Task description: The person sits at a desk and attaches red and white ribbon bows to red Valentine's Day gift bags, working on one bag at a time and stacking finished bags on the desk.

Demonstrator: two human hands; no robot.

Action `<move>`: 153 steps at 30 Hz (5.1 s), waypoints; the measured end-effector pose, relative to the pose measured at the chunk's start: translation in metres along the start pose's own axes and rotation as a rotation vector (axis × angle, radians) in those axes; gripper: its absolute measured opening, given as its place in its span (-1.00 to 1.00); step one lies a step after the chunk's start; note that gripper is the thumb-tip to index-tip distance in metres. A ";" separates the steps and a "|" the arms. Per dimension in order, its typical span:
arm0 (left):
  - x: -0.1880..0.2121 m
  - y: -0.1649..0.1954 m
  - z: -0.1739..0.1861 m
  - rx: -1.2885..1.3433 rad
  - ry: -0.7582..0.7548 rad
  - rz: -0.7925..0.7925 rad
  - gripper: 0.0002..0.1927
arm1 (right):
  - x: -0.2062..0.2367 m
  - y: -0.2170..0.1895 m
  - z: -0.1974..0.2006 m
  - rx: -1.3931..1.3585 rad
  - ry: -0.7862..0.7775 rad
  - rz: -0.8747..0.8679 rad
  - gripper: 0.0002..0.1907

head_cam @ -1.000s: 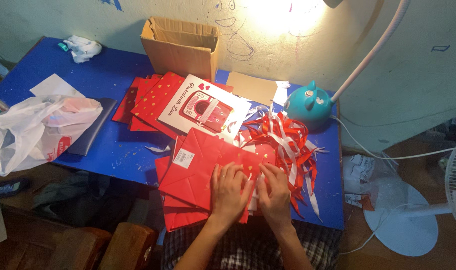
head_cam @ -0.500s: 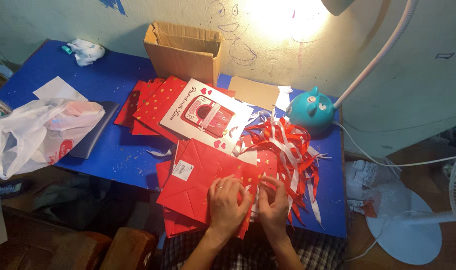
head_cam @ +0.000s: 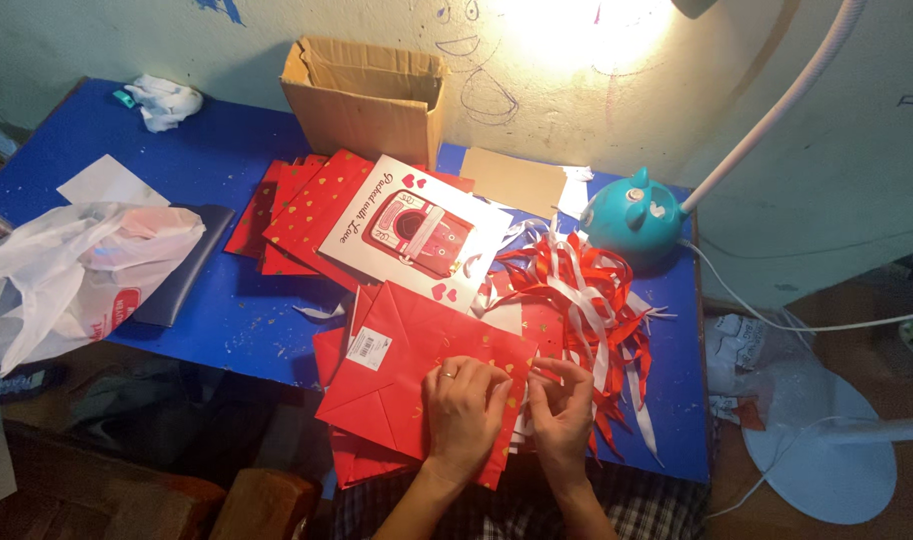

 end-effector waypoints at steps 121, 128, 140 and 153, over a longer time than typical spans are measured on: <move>0.011 0.001 0.010 0.269 -0.007 0.080 -0.78 | -0.017 0.038 0.006 0.237 -0.459 -0.122 -0.87; 0.014 -0.005 0.005 0.233 0.004 0.103 -0.84 | -0.016 0.033 0.004 0.173 -0.451 -0.124 -0.87; 0.015 -0.003 0.006 0.263 0.032 0.019 -0.82 | -0.017 0.043 0.008 0.208 -0.447 -0.177 -0.90; 0.016 -0.015 0.004 0.476 0.018 0.270 -0.81 | -0.018 0.051 0.007 0.103 -0.463 -0.192 -0.89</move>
Point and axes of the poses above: each hand's wrist, its own x-axis away from the middle knuckle, its own z-axis out of the back of the hand, y = z × x, the point moved 7 cm from there along -x, towards the middle knuckle, and after that the axes turned 4 degrees about y, right-handed, at the moved point
